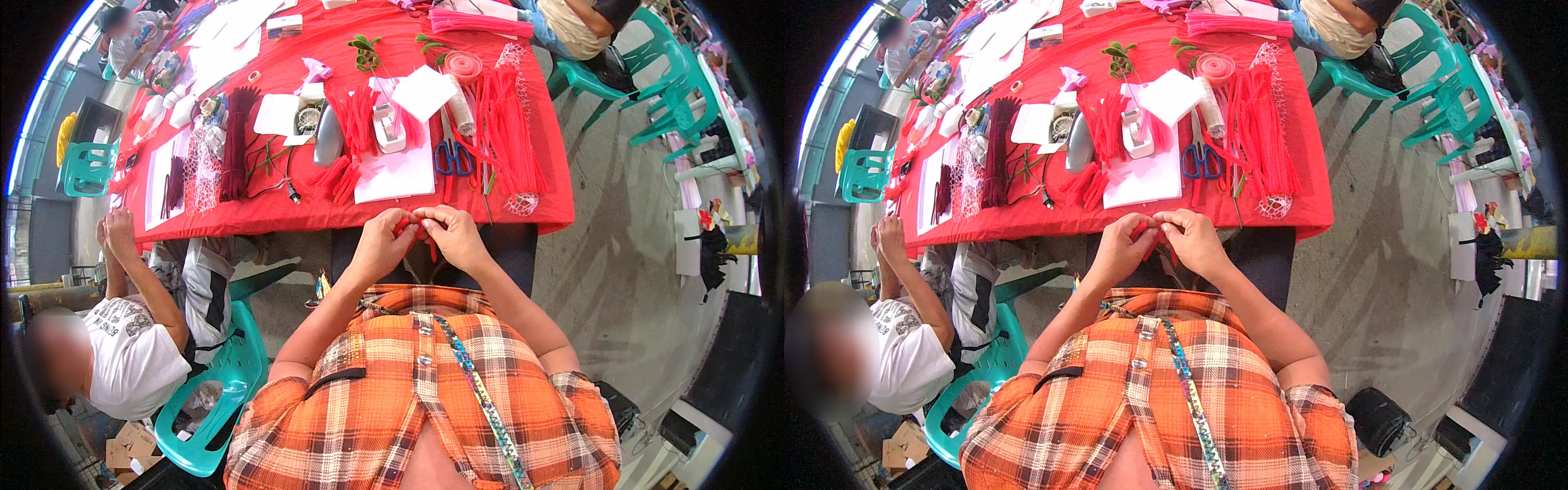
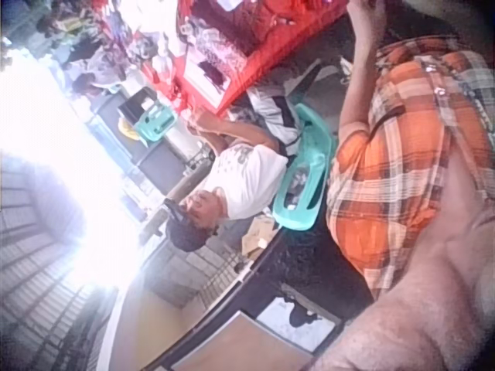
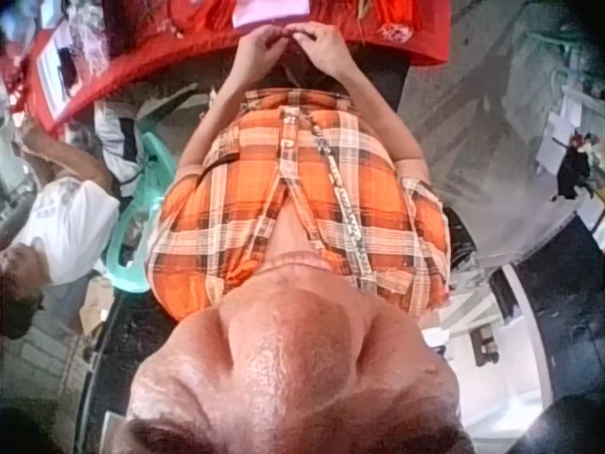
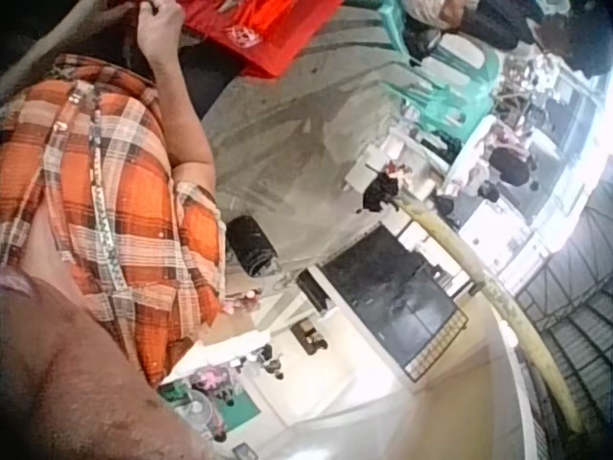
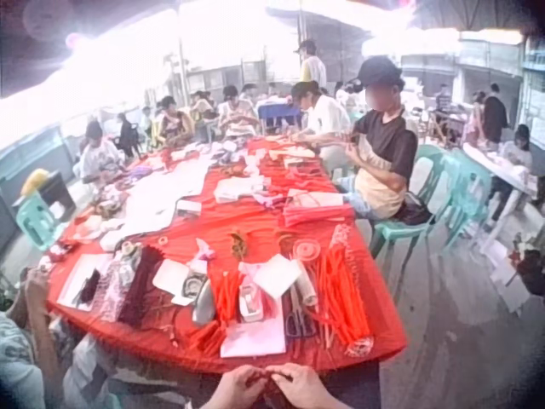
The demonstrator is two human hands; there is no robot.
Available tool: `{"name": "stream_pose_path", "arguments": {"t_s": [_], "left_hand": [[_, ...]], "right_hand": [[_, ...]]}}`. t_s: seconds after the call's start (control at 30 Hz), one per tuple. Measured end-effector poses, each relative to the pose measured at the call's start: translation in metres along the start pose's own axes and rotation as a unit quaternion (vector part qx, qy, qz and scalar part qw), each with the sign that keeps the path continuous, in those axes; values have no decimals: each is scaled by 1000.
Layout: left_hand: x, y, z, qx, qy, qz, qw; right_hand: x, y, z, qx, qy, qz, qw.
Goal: The person is crafting red ribbon flowers by hand. They fold and pinch strips of red fabric, securing them with thread to form decorative shapes, and then place the completed items on the table.
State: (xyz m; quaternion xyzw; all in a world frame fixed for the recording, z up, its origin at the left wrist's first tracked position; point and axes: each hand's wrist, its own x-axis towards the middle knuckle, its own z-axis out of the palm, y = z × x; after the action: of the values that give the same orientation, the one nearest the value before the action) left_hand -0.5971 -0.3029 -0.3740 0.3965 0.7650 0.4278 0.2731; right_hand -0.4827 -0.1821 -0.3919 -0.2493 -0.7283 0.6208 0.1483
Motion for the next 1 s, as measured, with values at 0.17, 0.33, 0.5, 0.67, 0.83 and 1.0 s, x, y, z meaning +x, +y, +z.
{"name": "stream_pose_path", "arguments": {"t_s": [0.17, 0.33, 0.5, 0.67, 0.83, 1.0], "left_hand": [[3, 4, 12, -92, 79, 9, 993], [4, -4, 8, -124, -54, -91, 987], [-1, -7, 16, -63, 25, 1, 998], [-4, 3, 12, 39, 53, 62, 996], [-7, 1, 16, 114, 56, 91, 988], [-10, 1, 17, 150, 79, 117, 978]], "right_hand": [[-3, -5, 4, -77, 27, -61, 995], [-5, -8, 8, -68, 59, -60, 994], [-4, -1, 5, 83, 75, 62, 992], [0, -10, -7, -71, 51, 35, 996], [4, -6, -16, 75, -30, 180, 980], [8, -5, -21, 170, -80, 246, 951]]}}
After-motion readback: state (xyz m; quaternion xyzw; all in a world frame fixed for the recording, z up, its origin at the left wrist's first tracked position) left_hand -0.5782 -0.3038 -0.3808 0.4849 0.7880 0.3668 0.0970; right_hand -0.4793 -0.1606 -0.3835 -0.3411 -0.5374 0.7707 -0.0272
